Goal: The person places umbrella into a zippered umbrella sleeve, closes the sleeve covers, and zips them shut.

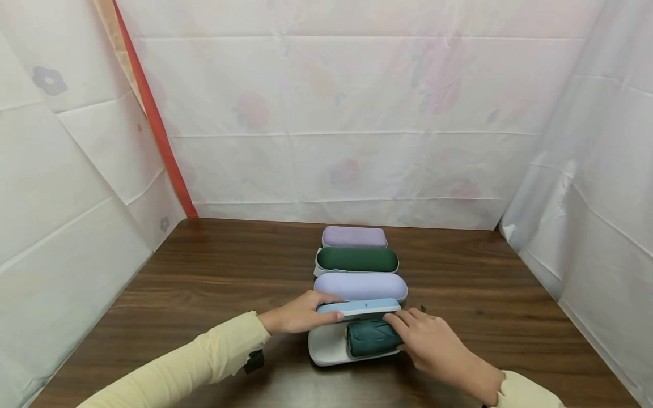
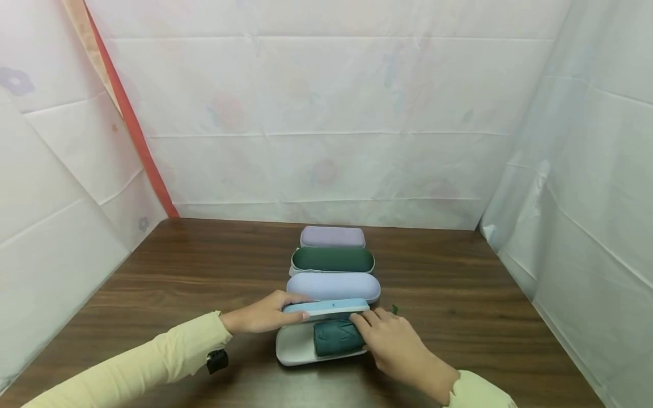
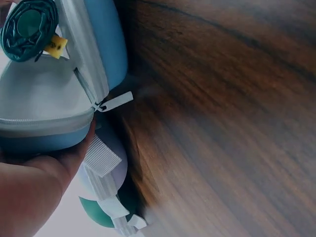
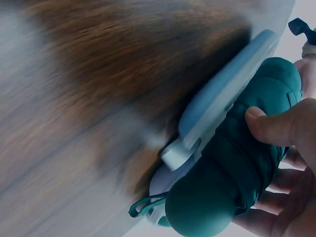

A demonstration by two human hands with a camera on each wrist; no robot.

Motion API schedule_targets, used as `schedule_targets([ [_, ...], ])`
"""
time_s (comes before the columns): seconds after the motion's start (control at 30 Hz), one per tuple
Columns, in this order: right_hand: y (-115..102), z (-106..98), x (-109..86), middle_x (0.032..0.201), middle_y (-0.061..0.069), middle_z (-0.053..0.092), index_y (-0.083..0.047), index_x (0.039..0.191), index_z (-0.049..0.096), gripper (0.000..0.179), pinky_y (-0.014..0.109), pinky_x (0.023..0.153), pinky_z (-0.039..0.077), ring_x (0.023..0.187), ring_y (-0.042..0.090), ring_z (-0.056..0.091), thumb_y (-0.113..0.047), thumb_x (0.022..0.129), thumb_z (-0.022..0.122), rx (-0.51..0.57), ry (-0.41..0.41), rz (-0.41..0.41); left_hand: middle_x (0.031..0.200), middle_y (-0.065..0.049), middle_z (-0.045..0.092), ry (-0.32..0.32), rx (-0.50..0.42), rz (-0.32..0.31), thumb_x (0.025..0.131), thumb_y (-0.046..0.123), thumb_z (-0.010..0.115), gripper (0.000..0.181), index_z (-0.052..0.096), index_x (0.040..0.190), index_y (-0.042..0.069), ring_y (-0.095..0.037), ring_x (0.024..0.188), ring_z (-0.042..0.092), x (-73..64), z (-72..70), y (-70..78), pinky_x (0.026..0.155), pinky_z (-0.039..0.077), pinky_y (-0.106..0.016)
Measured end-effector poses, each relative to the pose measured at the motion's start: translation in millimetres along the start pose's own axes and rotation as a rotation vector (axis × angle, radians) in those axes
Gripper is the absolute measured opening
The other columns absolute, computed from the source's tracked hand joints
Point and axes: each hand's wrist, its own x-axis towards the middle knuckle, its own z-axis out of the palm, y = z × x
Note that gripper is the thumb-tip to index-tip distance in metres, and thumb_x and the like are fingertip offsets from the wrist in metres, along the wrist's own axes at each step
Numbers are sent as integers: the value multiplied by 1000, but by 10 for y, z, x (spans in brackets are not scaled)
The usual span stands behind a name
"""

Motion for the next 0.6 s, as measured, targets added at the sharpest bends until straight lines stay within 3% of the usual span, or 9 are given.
schedule_targets([
  [0.27, -145, 111, 155, 102, 5, 61, -6, 119, 59, 55, 33, 67, 53, 93, 21, 61, -18, 71, 83, -27, 18, -39, 118, 5, 62, -10, -18, 18, 97, 30, 56, 35, 60, 127, 12, -5, 102, 56, 12, 24, -1, 86, 45, -25],
  [0.6, -293, 211, 274, 99, 3, 60, -8, 119, 58, 52, 30, 67, 50, 84, 19, 56, -19, 74, 81, -47, -6, -46, 119, 3, 62, 18, -36, -5, 95, 30, 60, 38, 61, 126, 9, -7, 105, 55, 26, 30, 8, 89, 43, -26],
])
